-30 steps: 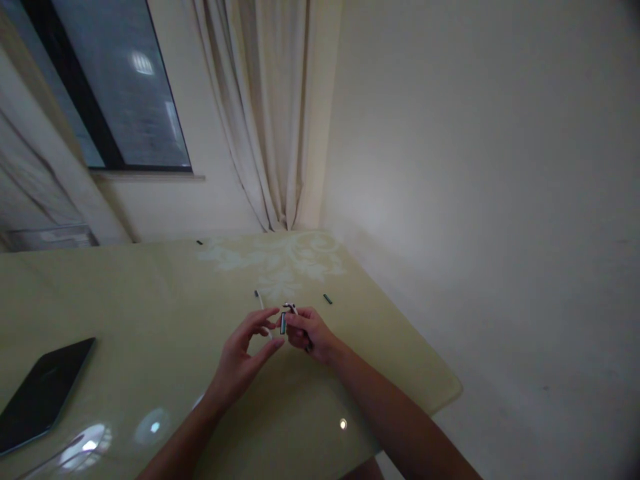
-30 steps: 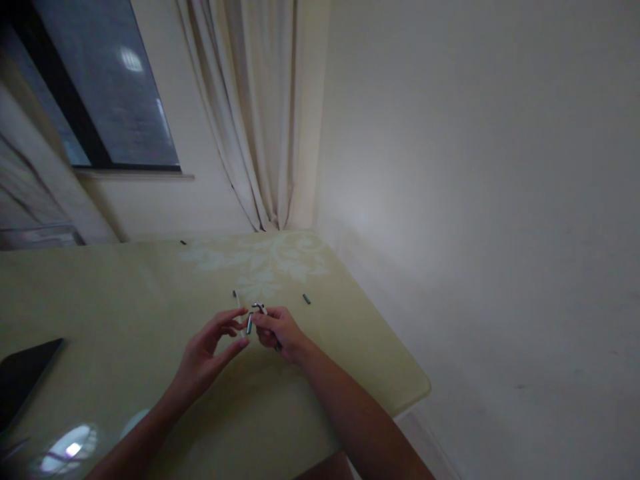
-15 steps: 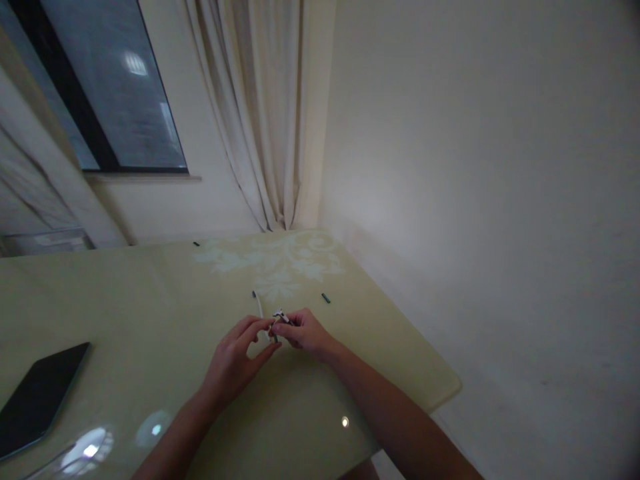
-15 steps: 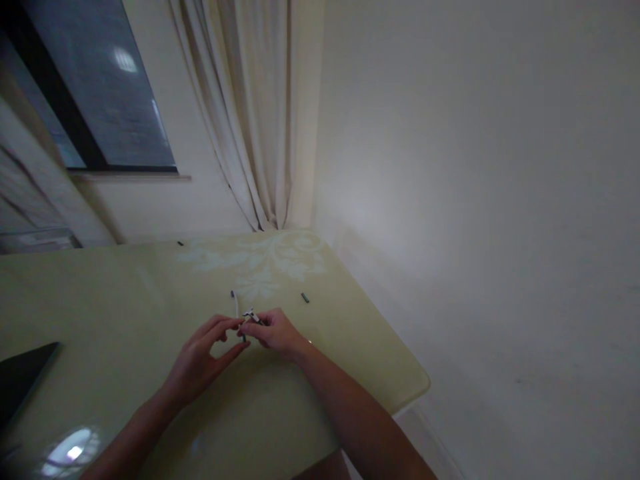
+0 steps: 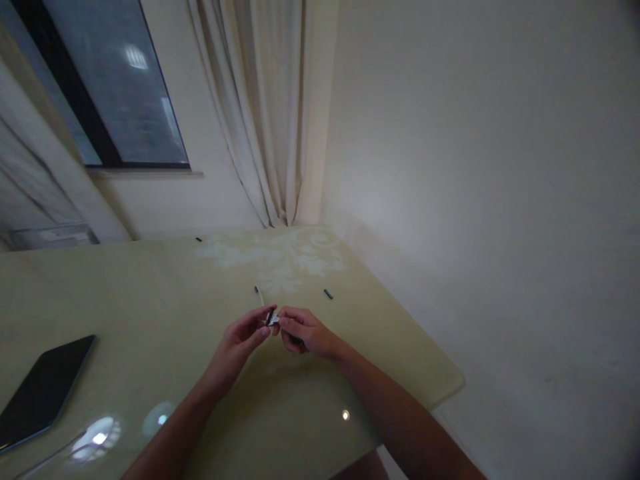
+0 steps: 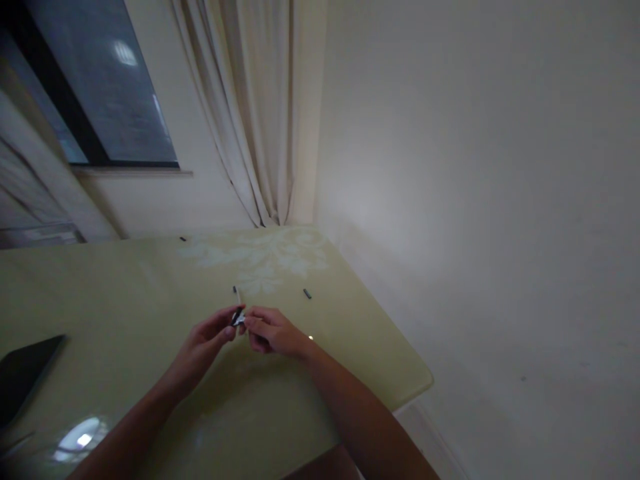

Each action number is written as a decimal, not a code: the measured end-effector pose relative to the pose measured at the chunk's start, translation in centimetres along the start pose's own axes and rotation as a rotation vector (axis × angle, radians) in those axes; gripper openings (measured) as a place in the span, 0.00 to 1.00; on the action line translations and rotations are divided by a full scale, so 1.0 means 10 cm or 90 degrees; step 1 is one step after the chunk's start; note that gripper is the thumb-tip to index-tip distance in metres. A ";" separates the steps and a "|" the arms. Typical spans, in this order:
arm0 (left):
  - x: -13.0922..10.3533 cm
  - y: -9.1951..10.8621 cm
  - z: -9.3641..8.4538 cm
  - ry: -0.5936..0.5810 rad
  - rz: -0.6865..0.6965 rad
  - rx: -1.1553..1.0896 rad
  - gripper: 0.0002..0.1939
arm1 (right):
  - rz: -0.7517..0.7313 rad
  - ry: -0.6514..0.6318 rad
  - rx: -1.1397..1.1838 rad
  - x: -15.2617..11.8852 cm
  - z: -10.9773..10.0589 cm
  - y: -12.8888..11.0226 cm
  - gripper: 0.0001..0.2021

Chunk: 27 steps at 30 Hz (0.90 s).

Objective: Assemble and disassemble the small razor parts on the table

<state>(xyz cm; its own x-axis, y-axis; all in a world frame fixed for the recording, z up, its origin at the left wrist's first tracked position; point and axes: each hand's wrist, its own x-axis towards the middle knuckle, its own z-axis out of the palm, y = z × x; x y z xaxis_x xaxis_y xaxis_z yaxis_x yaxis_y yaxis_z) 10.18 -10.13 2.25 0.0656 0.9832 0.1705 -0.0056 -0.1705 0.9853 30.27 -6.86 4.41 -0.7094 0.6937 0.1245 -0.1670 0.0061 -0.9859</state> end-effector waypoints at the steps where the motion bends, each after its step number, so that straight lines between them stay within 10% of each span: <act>1: -0.01 0.01 0.00 0.000 0.000 -0.003 0.27 | -0.004 -0.003 0.004 0.00 0.00 0.00 0.22; 27: -0.04 -0.03 0.04 -0.004 -0.033 -0.138 0.23 | -0.056 -0.021 0.031 -0.03 -0.03 0.00 0.20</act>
<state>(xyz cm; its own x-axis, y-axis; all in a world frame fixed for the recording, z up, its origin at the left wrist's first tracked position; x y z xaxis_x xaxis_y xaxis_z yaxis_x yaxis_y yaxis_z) 10.57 -10.52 1.85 0.0772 0.9897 0.1205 -0.2162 -0.1014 0.9711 30.67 -6.85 4.34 -0.7121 0.6684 0.2147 -0.2618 0.0309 -0.9646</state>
